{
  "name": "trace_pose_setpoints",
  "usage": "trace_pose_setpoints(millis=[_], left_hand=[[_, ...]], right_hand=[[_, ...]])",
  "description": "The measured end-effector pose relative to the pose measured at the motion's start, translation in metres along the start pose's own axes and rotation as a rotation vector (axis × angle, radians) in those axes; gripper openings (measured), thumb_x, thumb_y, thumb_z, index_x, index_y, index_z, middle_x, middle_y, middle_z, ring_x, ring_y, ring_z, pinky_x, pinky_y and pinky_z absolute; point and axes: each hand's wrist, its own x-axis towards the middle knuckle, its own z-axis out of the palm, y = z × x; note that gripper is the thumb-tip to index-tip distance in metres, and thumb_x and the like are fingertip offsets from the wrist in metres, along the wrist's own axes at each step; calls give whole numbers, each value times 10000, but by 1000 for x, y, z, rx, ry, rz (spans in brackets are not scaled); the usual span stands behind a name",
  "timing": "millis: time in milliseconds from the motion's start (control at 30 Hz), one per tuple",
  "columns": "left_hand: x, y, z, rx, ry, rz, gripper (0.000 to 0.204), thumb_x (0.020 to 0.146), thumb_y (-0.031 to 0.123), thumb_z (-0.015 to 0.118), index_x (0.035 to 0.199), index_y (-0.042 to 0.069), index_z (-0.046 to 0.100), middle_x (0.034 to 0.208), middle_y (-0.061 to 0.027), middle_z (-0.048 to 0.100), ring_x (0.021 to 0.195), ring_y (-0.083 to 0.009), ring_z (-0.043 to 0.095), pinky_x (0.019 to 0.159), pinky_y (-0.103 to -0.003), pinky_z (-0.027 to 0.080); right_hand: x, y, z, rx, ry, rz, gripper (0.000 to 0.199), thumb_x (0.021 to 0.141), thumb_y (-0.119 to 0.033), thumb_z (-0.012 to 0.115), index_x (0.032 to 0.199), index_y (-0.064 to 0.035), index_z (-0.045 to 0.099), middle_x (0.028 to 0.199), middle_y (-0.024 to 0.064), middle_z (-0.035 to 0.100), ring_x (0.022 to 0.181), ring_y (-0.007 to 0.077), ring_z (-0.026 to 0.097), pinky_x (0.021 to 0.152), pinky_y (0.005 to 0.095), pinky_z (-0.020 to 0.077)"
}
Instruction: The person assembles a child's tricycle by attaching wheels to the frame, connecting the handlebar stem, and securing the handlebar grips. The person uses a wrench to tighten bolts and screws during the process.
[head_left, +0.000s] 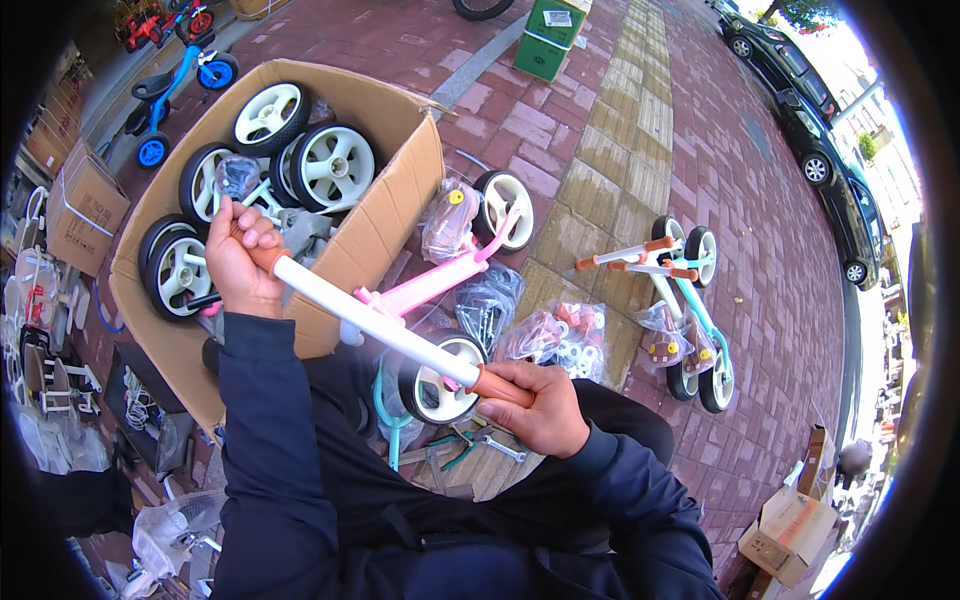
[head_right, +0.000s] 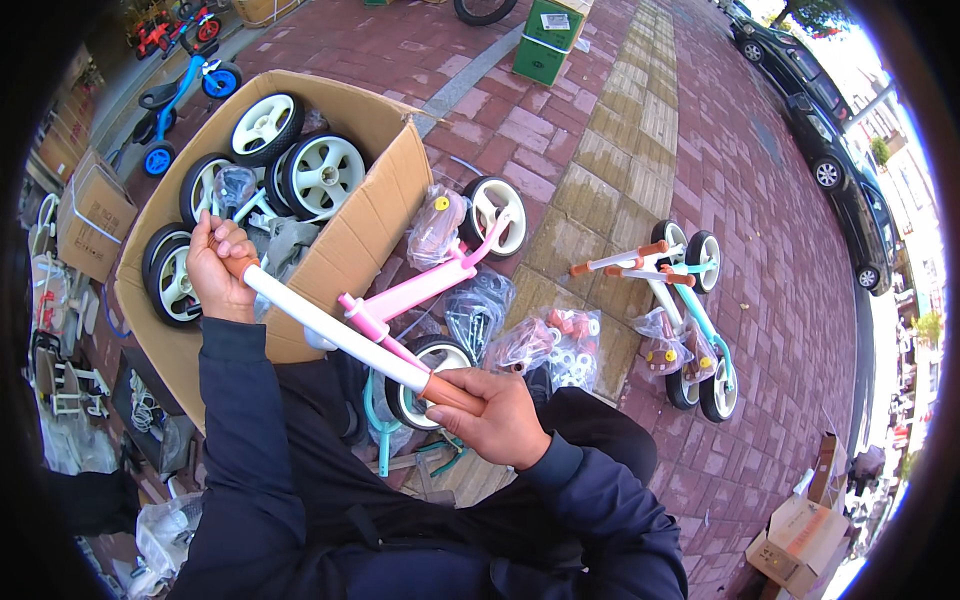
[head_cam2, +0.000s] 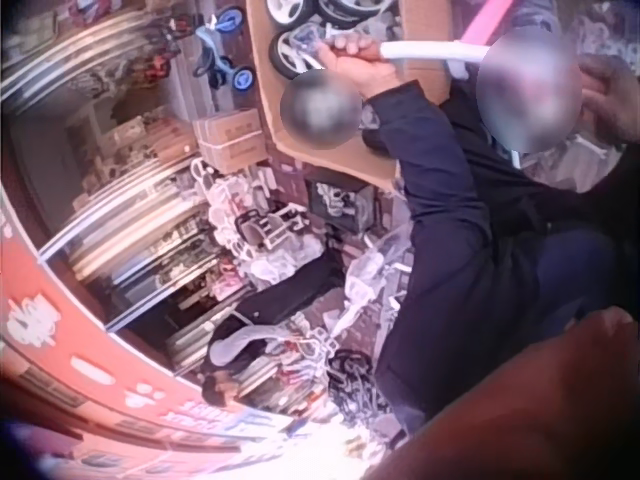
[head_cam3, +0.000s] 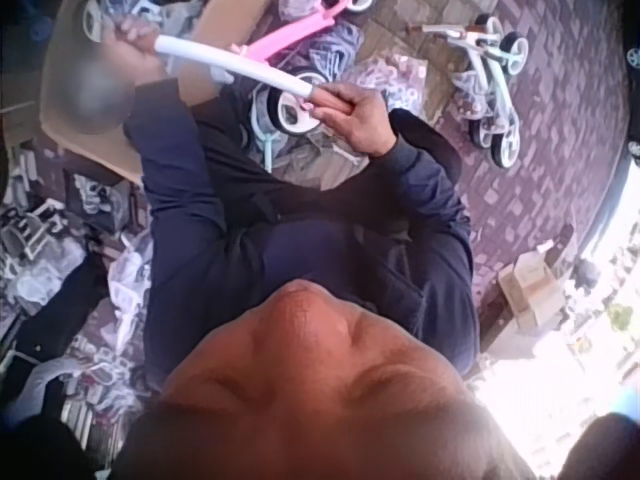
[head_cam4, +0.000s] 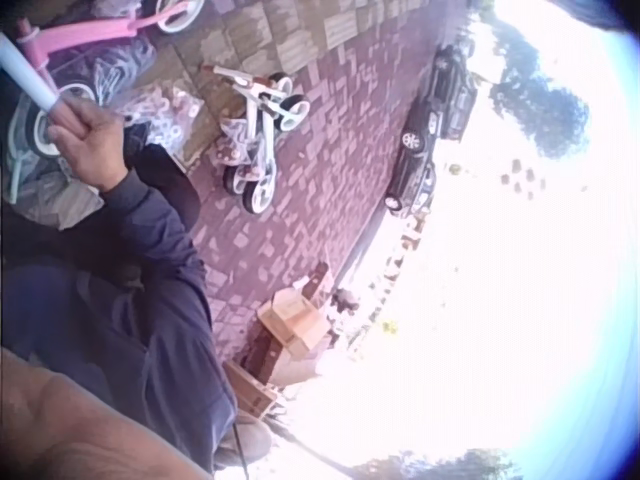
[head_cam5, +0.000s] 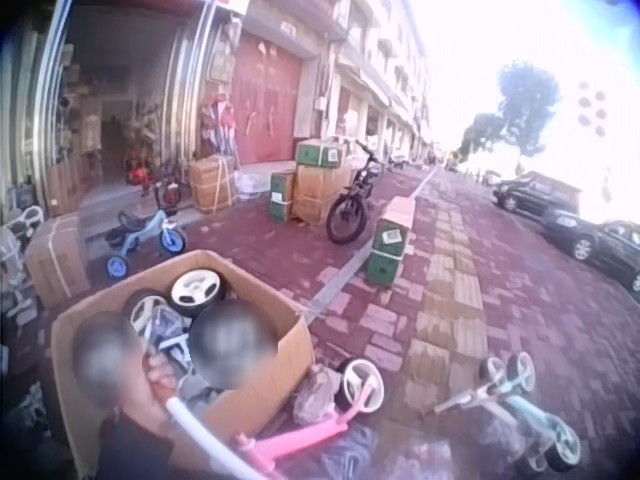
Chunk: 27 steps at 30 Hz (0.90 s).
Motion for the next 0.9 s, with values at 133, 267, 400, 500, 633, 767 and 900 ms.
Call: trace_pose_setpoints(millis=[133, 267, 400, 500, 633, 767, 900], left_hand=[[-2, 2, 6, -22, -38, -10, 264, 1037, 285, 549, 832, 120, 528, 680, 34, 476, 521, -54, 442, 481, -227, 429], [-5, 2, 7, -74, -43, -12, 254, 1035, 276, 546, 837, 118, 533, 682, 34, 478, 522, -58, 446, 481, -229, 431], [-4, 3, 3, -80, -95, -35, 248, 1033, 270, 540, 840, 116, 536, 685, 33, 484, 525, -61, 454, 481, -229, 436], [-1, 7, -1, -113, -80, -34, 245, 1031, 266, 541, 839, 115, 535, 683, 32, 484, 526, -61, 456, 485, -226, 437], [1, 6, -5, -152, 8, -78, 249, 1030, 258, 538, 827, 116, 511, 682, 32, 482, 528, -59, 456, 501, -229, 447], [-3, -1, -6, -89, 57, -40, 216, 1024, 214, 545, 838, 114, 499, 677, 24, 478, 520, -57, 453, 501, -227, 446], [-8, -3, -5, -272, -152, -21, 244, 1028, 249, 525, 825, 113, 521, 664, 28, 487, 527, -77, 460, 512, -255, 451]], right_hand=[[5, -6, 12, 44, -16, 68, 391, 835, -138, 808, 1181, 6, 697, 901, 105, 735, 743, 119, 668, 710, 278, 545], [10, -11, 18, 20, 24, 76, 399, 823, -154, 822, 1168, 4, 699, 886, 122, 729, 740, 139, 680, 706, 280, 547], [18, -17, 28, -2, 51, 7, 398, 811, -162, 834, 1146, 8, 700, 868, 128, 723, 738, 148, 688, 702, 287, 550], [22, -19, 35, -50, 99, -99, 403, 791, -155, 845, 1129, 12, 700, 869, 140, 724, 728, 182, 710, 696, 300, 558], [30, -22, 34, -198, 184, -310, 394, 776, -142, 848, 1115, 3, 708, 883, 158, 724, 723, 235, 721, 691, 301, 562], [40, -26, 21, -146, 137, -223, 395, 775, -139, 844, 1119, -1, 708, 874, 156, 723, 715, 229, 715, 678, 298, 555], [43, -25, -1, 623, -86, 160, 443, 942, -311, 707, 1163, 70, 665, 883, 83, 696, 746, 111, 611, 667, 250, 488]])
